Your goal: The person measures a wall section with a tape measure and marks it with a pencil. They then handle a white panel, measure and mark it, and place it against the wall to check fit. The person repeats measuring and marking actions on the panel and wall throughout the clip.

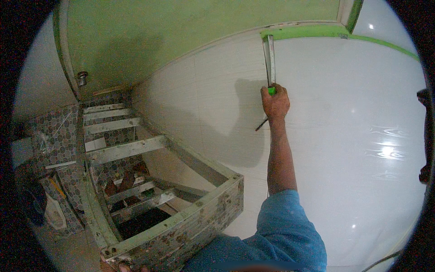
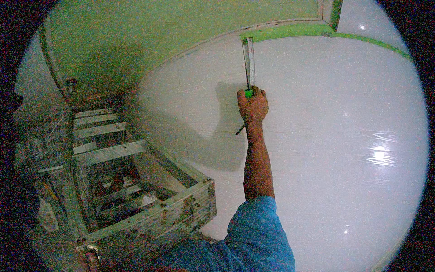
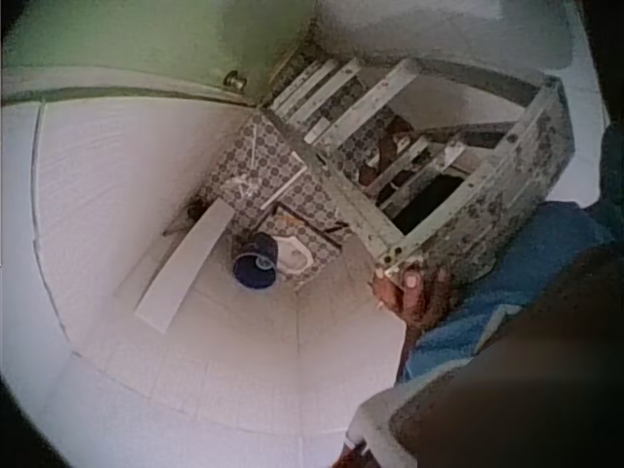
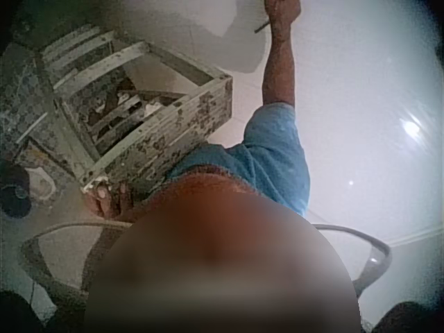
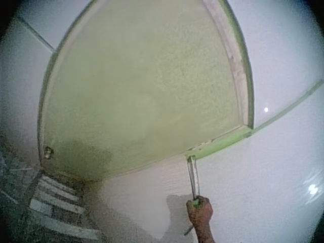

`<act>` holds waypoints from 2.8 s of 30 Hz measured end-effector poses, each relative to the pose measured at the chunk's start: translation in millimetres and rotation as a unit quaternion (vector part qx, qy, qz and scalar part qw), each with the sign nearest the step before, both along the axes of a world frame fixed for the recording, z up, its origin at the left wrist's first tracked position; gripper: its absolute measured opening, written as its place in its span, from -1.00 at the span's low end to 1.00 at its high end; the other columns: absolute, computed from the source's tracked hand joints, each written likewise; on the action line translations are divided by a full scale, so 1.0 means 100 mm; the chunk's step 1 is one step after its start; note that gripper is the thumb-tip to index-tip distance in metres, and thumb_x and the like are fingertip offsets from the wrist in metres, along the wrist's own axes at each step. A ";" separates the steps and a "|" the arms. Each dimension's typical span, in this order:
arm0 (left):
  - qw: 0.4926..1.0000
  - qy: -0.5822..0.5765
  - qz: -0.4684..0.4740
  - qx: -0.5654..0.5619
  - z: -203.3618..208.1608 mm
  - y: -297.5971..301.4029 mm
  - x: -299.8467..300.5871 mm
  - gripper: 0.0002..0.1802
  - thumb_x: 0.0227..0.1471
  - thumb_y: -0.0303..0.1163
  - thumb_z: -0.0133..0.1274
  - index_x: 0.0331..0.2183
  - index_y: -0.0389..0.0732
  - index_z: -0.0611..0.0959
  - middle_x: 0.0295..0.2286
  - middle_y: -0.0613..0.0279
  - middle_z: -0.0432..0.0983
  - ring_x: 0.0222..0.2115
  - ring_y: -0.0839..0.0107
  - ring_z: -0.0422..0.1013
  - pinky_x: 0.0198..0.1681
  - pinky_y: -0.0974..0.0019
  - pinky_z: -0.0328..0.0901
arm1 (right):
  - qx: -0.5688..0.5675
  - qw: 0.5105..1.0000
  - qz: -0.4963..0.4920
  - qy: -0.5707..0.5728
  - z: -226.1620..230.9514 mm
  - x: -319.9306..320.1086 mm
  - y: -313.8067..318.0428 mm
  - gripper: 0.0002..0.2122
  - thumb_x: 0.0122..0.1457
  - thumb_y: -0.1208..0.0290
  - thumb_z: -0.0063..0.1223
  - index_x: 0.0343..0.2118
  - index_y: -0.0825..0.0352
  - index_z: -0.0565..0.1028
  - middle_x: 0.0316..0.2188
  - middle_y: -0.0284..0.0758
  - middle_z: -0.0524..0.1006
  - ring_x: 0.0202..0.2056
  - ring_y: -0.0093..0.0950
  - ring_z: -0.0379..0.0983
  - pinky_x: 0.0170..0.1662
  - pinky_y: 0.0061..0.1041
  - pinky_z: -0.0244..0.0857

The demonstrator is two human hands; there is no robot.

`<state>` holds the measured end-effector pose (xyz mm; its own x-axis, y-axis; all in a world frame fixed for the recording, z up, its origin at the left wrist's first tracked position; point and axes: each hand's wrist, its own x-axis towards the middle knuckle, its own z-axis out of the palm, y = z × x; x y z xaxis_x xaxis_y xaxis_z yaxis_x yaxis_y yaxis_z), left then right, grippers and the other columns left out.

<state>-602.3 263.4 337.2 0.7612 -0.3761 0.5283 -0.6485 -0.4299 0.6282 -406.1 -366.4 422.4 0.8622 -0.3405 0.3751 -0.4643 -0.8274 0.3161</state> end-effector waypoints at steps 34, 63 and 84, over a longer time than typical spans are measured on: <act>1.000 -0.002 -0.008 -0.028 0.05 -0.09 0.17 -0.57 0.22 -0.23 0.15 0.07 -0.19 0.61 0.11 -0.14 0.45 0.07 -0.19 0.43 -0.07 -0.24 0.46 | -0.012 0.999 0.043 -0.007 0.04 -0.03 -0.06 -0.45 0.11 0.02 0.29 0.02 0.40 0.61 -0.09 -0.11 0.61 -0.09 -0.07 0.59 0.01 -0.10 0.47; 0.999 0.008 -0.004 -0.044 0.03 -0.14 0.10 -0.55 0.18 -0.28 0.17 0.08 -0.19 0.61 0.17 -0.14 0.39 0.06 -0.26 0.41 -0.12 -0.27 0.45 | -0.024 1.000 0.000 0.008 0.08 0.00 0.02 -0.48 0.12 0.06 0.28 0.01 0.39 0.64 -0.02 -0.06 0.62 -0.05 -0.06 0.61 0.05 -0.11 0.48; 0.999 0.004 -0.007 -0.044 -0.01 -0.14 0.09 -0.51 0.13 -0.34 0.20 0.09 -0.23 0.58 0.20 -0.15 0.36 0.01 -0.25 0.44 -0.17 -0.24 0.43 | -0.038 0.999 0.002 -0.003 0.03 0.02 -0.02 -0.48 0.08 0.07 0.32 -0.01 0.40 0.65 -0.06 -0.08 0.63 -0.07 -0.07 0.62 0.04 -0.11 0.48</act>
